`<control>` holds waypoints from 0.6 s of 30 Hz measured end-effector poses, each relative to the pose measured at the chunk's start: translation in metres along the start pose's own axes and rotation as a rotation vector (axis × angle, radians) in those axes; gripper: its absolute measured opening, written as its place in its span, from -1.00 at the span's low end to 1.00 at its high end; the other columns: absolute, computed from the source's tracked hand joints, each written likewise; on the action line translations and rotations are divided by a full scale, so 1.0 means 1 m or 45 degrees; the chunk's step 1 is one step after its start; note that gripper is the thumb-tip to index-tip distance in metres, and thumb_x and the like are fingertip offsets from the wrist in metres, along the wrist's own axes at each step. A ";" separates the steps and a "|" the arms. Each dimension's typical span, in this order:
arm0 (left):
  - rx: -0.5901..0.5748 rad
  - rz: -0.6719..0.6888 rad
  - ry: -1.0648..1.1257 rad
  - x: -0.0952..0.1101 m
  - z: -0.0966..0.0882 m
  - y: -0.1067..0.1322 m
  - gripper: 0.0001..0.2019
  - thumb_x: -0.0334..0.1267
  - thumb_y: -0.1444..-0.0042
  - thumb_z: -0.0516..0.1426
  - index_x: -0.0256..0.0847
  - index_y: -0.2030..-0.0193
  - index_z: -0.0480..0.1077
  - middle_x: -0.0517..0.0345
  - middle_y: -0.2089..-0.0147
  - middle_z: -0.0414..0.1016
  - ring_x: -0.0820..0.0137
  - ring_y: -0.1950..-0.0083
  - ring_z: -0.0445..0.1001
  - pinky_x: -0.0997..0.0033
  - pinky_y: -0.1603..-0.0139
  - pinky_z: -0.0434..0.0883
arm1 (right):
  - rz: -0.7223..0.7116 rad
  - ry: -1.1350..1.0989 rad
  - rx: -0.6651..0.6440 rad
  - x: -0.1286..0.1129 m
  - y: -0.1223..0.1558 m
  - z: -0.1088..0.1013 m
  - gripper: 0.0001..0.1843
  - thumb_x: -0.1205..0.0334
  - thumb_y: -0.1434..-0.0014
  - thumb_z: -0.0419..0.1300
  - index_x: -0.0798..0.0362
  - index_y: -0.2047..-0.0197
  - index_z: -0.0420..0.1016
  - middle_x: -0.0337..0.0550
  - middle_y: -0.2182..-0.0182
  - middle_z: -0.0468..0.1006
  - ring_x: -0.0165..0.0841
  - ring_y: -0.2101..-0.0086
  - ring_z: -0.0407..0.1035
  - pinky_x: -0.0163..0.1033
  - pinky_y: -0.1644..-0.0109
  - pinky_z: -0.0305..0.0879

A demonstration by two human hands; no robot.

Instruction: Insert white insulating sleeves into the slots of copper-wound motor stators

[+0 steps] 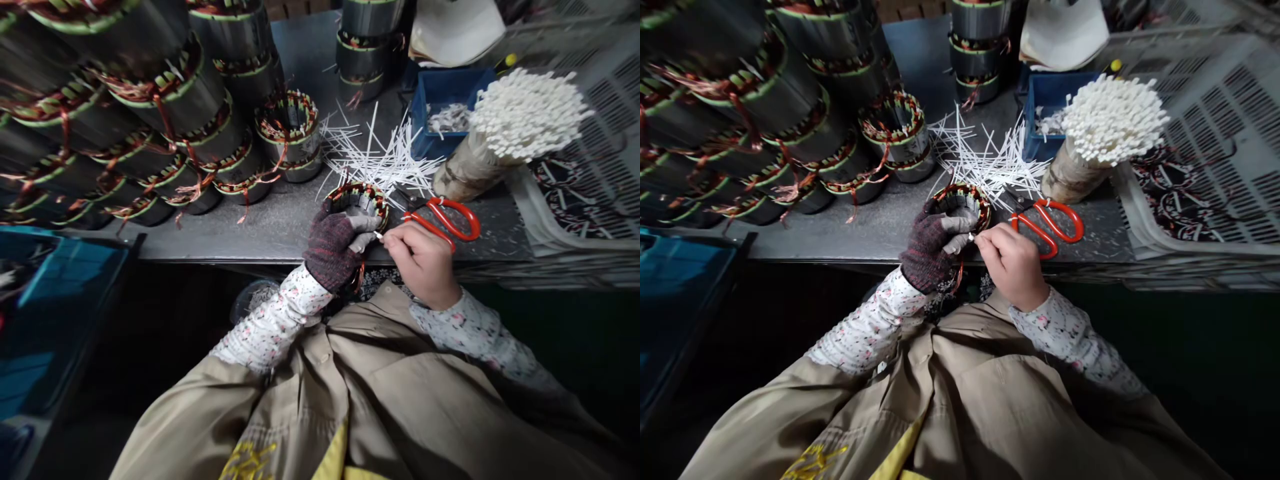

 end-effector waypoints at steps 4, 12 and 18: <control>-0.109 0.047 -0.038 -0.001 0.004 0.000 -0.79 -0.15 -0.38 0.13 -0.15 0.01 0.54 0.17 0.09 0.68 0.37 0.03 0.63 0.14 -0.21 0.49 | 0.047 0.063 -0.027 0.012 -0.005 0.009 -0.76 0.26 -0.27 0.15 0.07 0.45 0.41 -0.21 0.52 0.43 -0.43 0.51 0.27 -0.28 0.41 0.13; -0.092 0.110 -0.204 0.007 0.004 0.001 -0.84 -0.24 -0.35 0.13 -0.14 0.02 0.51 0.17 0.09 0.66 0.31 0.01 0.61 0.09 -0.21 0.45 | 0.063 -0.118 -0.223 -0.012 -0.010 -0.001 -0.67 0.26 -0.31 0.09 0.08 0.51 0.37 -0.23 0.57 0.34 -0.45 0.52 0.20 -0.26 0.40 0.08; -0.106 0.041 -0.285 0.006 0.003 0.003 -0.77 -0.12 -0.33 0.13 -0.18 -0.01 0.43 0.03 0.01 0.61 0.25 -0.10 0.55 0.06 -0.29 0.43 | 0.285 -0.800 -0.307 -0.007 -0.003 -0.009 -0.68 0.03 -0.37 0.17 0.02 0.33 0.56 -0.08 0.19 0.55 -0.29 0.16 0.45 -0.17 0.16 0.40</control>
Point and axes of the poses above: each hand's wrist, its own y-axis away from the middle knuckle, its own z-axis out of the palm, x = y × z, the point moved 8 cm from there along -y, towards the middle knuckle
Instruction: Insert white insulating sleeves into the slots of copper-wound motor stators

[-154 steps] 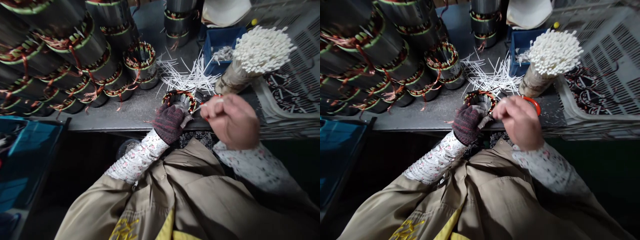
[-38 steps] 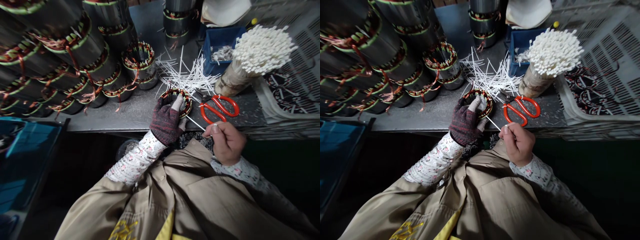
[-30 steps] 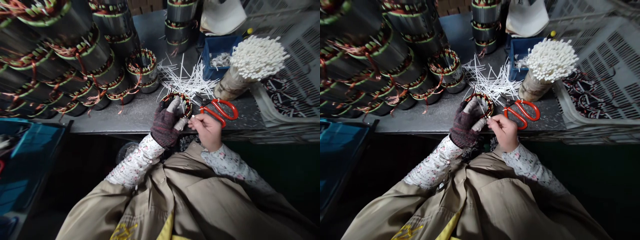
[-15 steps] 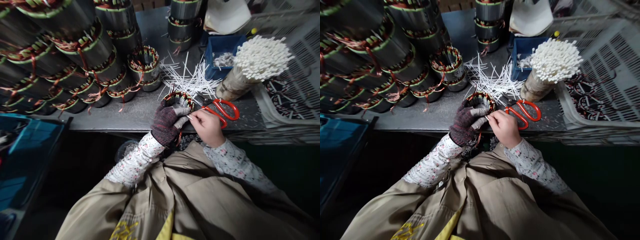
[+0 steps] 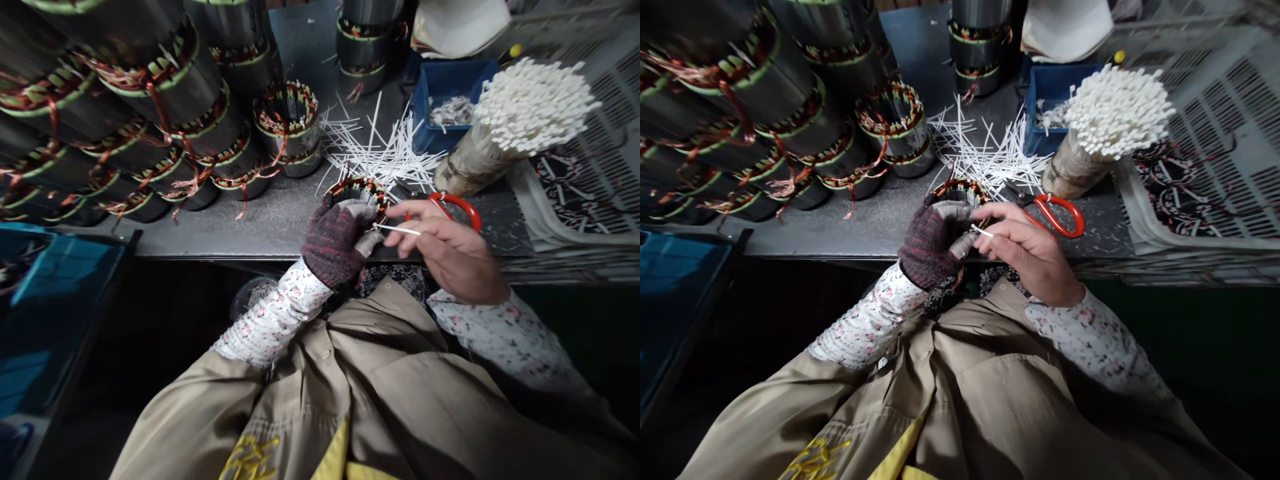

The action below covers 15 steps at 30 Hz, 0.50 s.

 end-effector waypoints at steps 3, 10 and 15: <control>-0.117 0.027 -0.163 0.000 0.003 0.000 -0.78 -0.08 -0.30 0.14 -0.20 0.14 0.42 0.00 0.11 0.60 0.20 0.00 0.57 -0.04 -0.28 0.42 | 0.246 -0.246 -0.084 0.016 0.009 0.007 -0.52 -0.19 -0.30 0.20 0.04 0.44 0.47 -0.09 0.37 0.51 -0.28 0.32 0.44 -0.13 0.24 0.42; -0.320 0.020 -0.230 0.006 0.014 -0.003 -0.75 -0.06 -0.32 0.13 -0.20 0.24 0.42 0.01 0.19 0.59 0.20 0.02 0.55 -0.07 -0.36 0.34 | 0.161 -0.339 0.369 0.011 -0.018 -0.011 -0.64 0.08 -0.23 0.19 0.02 0.52 0.22 -0.19 0.55 0.27 -0.35 0.43 0.31 -0.17 0.28 0.37; -0.427 -0.028 -0.312 0.004 0.020 -0.002 -0.75 -0.03 -0.27 0.15 -0.19 0.24 0.45 0.01 0.17 0.58 0.18 0.01 0.55 -0.07 -0.36 0.33 | 0.071 -0.207 0.426 0.020 -0.052 0.015 -0.69 0.02 -0.30 0.04 0.01 0.41 0.24 -0.13 0.43 0.41 -0.32 0.38 0.42 -0.17 0.30 0.41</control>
Point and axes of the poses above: each hand's wrist, its own y-axis away from the middle knuckle, its own z-axis out of the palm, x = y × z, the point moved 8 cm from there along -y, towards the middle knuckle
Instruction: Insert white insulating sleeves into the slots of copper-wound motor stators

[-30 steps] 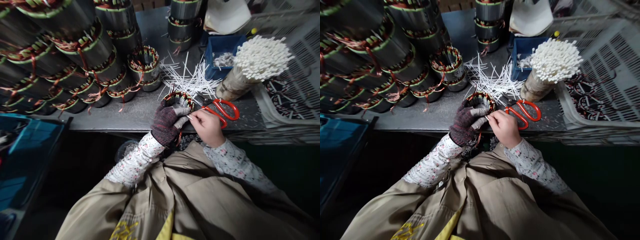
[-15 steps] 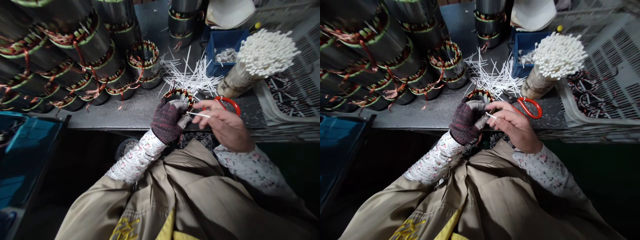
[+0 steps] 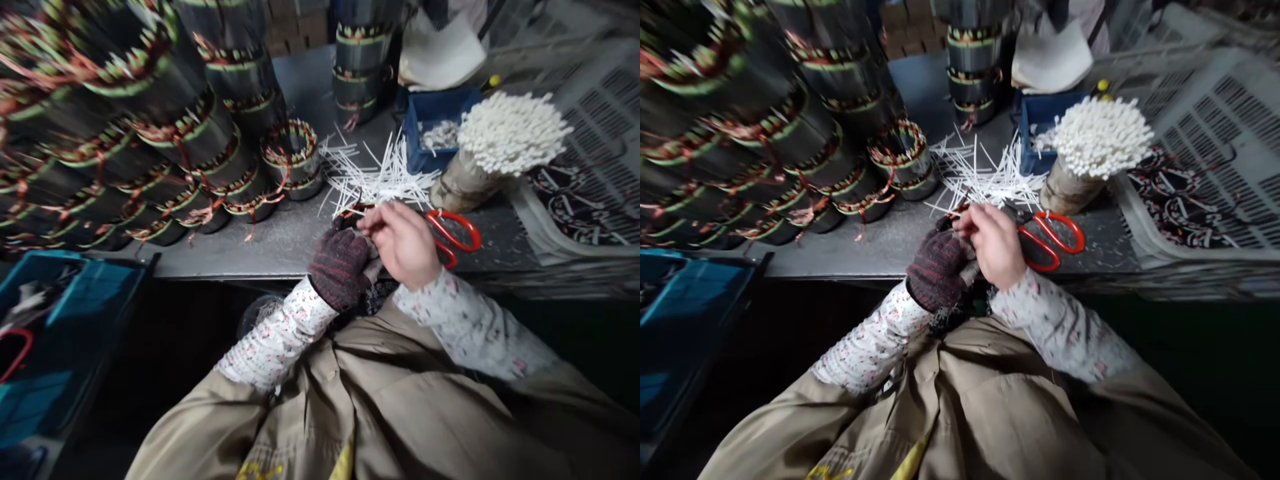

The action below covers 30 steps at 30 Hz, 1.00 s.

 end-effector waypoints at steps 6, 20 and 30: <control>0.051 -0.031 0.111 -0.001 -0.011 0.002 -0.61 0.01 -0.25 0.20 -0.26 -0.04 0.44 -0.04 -0.03 0.58 0.19 -0.12 0.52 0.06 -0.32 0.39 | -0.576 1.277 -0.063 -0.022 0.031 -0.073 -0.84 0.14 -0.18 0.22 0.01 0.38 0.38 0.03 0.24 0.58 -0.04 0.13 0.50 0.03 0.09 0.44; -0.272 0.199 -0.185 -0.013 -0.001 -0.004 -0.63 0.06 -0.12 0.30 -0.22 0.13 0.56 -0.03 0.14 0.59 0.09 -0.03 0.53 -0.11 -0.39 0.28 | 0.268 2.127 -0.453 0.024 -0.006 -0.105 -0.34 0.11 -0.21 0.16 0.04 -0.36 0.35 0.03 0.22 0.64 -0.10 0.29 0.51 -0.15 0.27 0.31; -0.204 0.283 -0.223 -0.017 -0.004 -0.001 -0.61 0.09 -0.12 0.28 -0.24 0.18 0.55 -0.04 0.17 0.59 0.12 0.03 0.54 -0.11 -0.33 0.33 | 0.004 2.172 -0.518 0.020 0.002 -0.072 -0.49 0.03 -0.25 0.09 0.08 -0.17 0.52 0.00 0.25 0.65 -0.08 0.24 0.52 -0.14 0.27 0.22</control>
Point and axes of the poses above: each hand's wrist, its own y-axis away from the middle knuckle, its own z-axis out of the palm, x = y × z, the point moved 8 cm from there along -y, towards the middle knuckle
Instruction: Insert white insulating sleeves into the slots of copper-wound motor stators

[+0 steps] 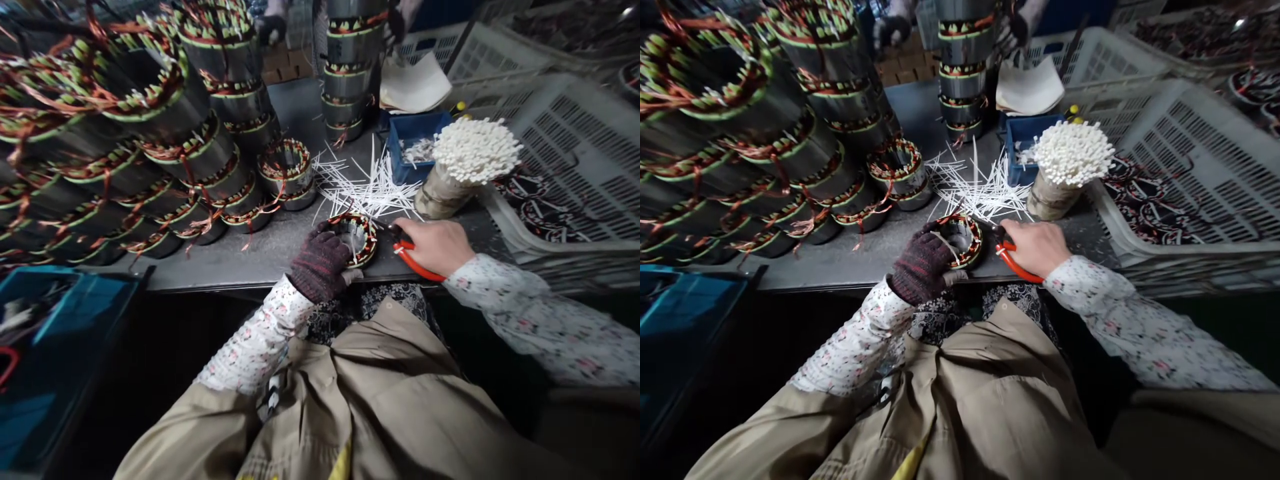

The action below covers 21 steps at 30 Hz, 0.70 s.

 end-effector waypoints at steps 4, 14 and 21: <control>-0.003 0.019 0.014 0.000 0.002 0.000 -0.61 0.10 -0.09 0.29 -0.24 0.23 0.54 -0.02 0.24 0.57 0.12 0.06 0.53 -0.11 -0.32 0.35 | -0.185 -0.137 0.033 0.007 0.015 -0.003 -0.47 0.01 -0.19 0.11 0.07 -0.14 0.53 0.01 0.22 0.64 -0.12 0.24 0.48 -0.15 0.24 0.22; 0.068 -0.018 0.122 -0.005 0.004 0.003 -0.51 0.12 -0.09 0.30 -0.25 0.02 0.54 -0.09 -0.02 0.56 0.07 -0.14 0.48 -0.12 -0.37 0.31 | -0.418 -0.181 0.131 -0.012 0.033 -0.012 -0.47 0.07 -0.03 0.21 0.01 -0.08 0.55 0.00 0.29 0.59 -0.13 0.25 0.39 -0.10 0.19 0.19; 0.001 -0.059 0.046 -0.001 0.002 -0.003 -0.51 0.16 -0.05 0.32 -0.22 0.09 0.56 -0.06 0.07 0.59 0.09 -0.07 0.49 -0.13 -0.38 0.29 | -0.369 -0.125 0.079 -0.013 0.028 -0.013 -0.54 0.03 -0.11 0.18 0.00 -0.04 0.59 -0.02 0.40 0.57 -0.17 0.41 0.36 -0.13 0.37 0.02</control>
Point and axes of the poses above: each hand's wrist, its own y-axis away from the middle knuckle, its own z-axis out of the palm, x = y × z, the point moved 8 cm from there along -y, towards the middle knuckle
